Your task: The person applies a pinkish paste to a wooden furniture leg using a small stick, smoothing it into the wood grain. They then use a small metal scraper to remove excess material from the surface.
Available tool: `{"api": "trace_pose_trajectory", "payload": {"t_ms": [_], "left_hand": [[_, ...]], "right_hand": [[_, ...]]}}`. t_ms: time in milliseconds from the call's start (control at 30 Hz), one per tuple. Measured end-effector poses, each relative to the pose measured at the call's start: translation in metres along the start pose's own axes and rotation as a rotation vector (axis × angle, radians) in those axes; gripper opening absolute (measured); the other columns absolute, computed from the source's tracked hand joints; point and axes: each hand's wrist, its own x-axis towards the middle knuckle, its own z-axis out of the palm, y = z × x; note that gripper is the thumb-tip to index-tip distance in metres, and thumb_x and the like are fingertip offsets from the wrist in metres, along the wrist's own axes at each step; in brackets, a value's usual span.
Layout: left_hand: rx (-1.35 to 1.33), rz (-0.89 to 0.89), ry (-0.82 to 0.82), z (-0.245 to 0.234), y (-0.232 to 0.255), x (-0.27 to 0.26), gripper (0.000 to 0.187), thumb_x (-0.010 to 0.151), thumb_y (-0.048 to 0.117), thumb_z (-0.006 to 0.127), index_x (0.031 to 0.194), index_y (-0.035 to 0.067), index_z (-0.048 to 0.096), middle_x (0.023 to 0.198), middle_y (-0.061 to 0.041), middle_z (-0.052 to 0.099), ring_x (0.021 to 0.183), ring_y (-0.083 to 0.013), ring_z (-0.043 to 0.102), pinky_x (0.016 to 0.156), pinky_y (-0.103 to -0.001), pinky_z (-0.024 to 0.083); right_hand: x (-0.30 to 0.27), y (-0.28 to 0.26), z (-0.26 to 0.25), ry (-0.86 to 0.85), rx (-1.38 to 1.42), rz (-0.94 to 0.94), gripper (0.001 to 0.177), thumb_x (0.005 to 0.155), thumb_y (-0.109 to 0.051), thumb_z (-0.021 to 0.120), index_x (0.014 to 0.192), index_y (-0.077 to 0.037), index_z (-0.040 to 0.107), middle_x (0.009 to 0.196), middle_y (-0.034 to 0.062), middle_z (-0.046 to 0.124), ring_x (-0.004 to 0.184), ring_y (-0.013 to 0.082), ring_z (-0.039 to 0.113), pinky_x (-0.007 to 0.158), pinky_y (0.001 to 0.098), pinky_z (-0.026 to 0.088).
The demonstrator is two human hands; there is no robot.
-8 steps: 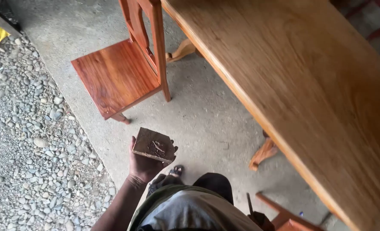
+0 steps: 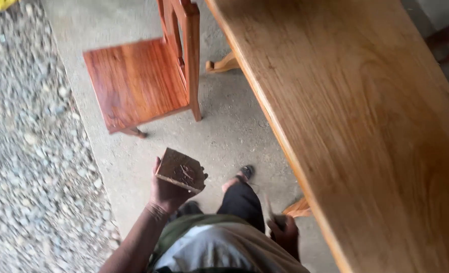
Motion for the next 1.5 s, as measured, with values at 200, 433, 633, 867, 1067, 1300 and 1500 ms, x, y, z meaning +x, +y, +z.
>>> {"api": "trace_pose_trajectory", "payload": {"t_ms": [200, 433, 633, 867, 1067, 1300, 1500], "left_hand": [[-0.053, 0.083, 0.068, 0.013, -0.028, 0.128, 0.088, 0.084, 0.081, 0.041, 0.138, 0.013, 0.054, 0.125, -0.019, 0.064, 0.115, -0.0443, 0.059, 0.102, -0.062, 0.044], [0.125, 0.018, 0.058, -0.081, 0.016, 0.402, 0.087, 0.082, 0.083, 0.061, 0.140, 0.018, 0.051, 0.126, -0.009, 0.054, 0.117, -0.0295, 0.050, 0.099, -0.051, 0.040], [0.189, 0.129, 0.012, -0.160, 0.052, 0.625, 0.103, 0.074, 0.086, 0.052, 0.152, 0.020, 0.045, 0.142, -0.008, 0.055, 0.125, -0.0297, 0.053, 0.104, -0.054, 0.042], [-0.072, 0.084, -0.172, -0.289, 0.044, 0.739, 0.110, 0.081, 0.094, 0.036, 0.157, 0.014, 0.040, 0.146, -0.015, 0.051, 0.130, -0.0350, 0.051, 0.108, -0.061, 0.040], [0.032, 0.143, -0.040, -0.331, 0.044, 0.732, 0.127, 0.069, 0.104, 0.022, 0.160, 0.017, 0.038, 0.152, -0.017, 0.043, 0.136, -0.0335, 0.044, 0.112, -0.064, 0.036], [0.135, 0.087, 0.000, -0.347, 0.046, 0.732, 0.135, 0.058, 0.104, 0.020, 0.164, 0.020, 0.015, 0.169, -0.020, 0.020, 0.152, -0.0489, 0.024, 0.111, -0.082, 0.018], [0.184, 0.121, -0.058, -0.365, 0.054, 0.735, 0.136, 0.060, 0.103, 0.027, 0.164, 0.017, 0.016, 0.168, -0.021, 0.022, 0.152, -0.0472, 0.025, 0.113, -0.081, 0.022]], "right_hand": [[0.188, -0.078, 0.063, -0.449, 0.171, 0.089, 0.029, 0.081, -0.013, 0.081, 0.092, -0.003, 0.056, 0.061, 0.0073, 0.061, 0.042, 0.0181, 0.058, 0.035, 0.0348, 0.046], [0.352, -0.029, 0.173, -0.414, -0.067, 0.169, 0.040, 0.078, -0.009, 0.087, 0.095, -0.001, 0.053, 0.061, 0.0101, 0.061, 0.040, 0.0242, 0.058, 0.034, 0.0379, 0.044], [0.501, 0.074, 0.277, -0.246, 0.143, 0.269, 0.030, 0.086, -0.020, 0.082, 0.104, -0.001, 0.067, 0.066, 0.0056, 0.061, 0.047, 0.0184, 0.059, 0.042, 0.0361, 0.051], [0.636, 0.161, 0.334, 0.009, -0.290, 0.035, 0.047, 0.093, -0.037, 0.075, 0.124, -0.004, 0.062, 0.103, 0.0159, 0.073, 0.083, 0.0297, 0.071, 0.068, 0.0498, 0.058], [0.621, 0.203, 0.375, 0.074, -0.652, -0.004, 0.045, 0.104, -0.048, 0.051, 0.142, -0.023, 0.049, 0.098, 0.0119, 0.071, 0.086, 0.0314, 0.070, 0.073, 0.0521, 0.056], [0.620, 0.287, 0.426, 0.211, -0.525, -0.214, 0.042, 0.098, -0.039, 0.061, 0.133, -0.017, 0.063, 0.100, 0.0162, 0.071, 0.090, 0.0389, 0.067, 0.077, 0.0531, 0.052], [0.591, 0.280, 0.445, 0.186, -0.321, -0.255, 0.036, 0.098, -0.029, 0.065, 0.130, -0.014, 0.063, 0.098, 0.0149, 0.068, 0.087, 0.0330, 0.068, 0.075, 0.0472, 0.053]]}}
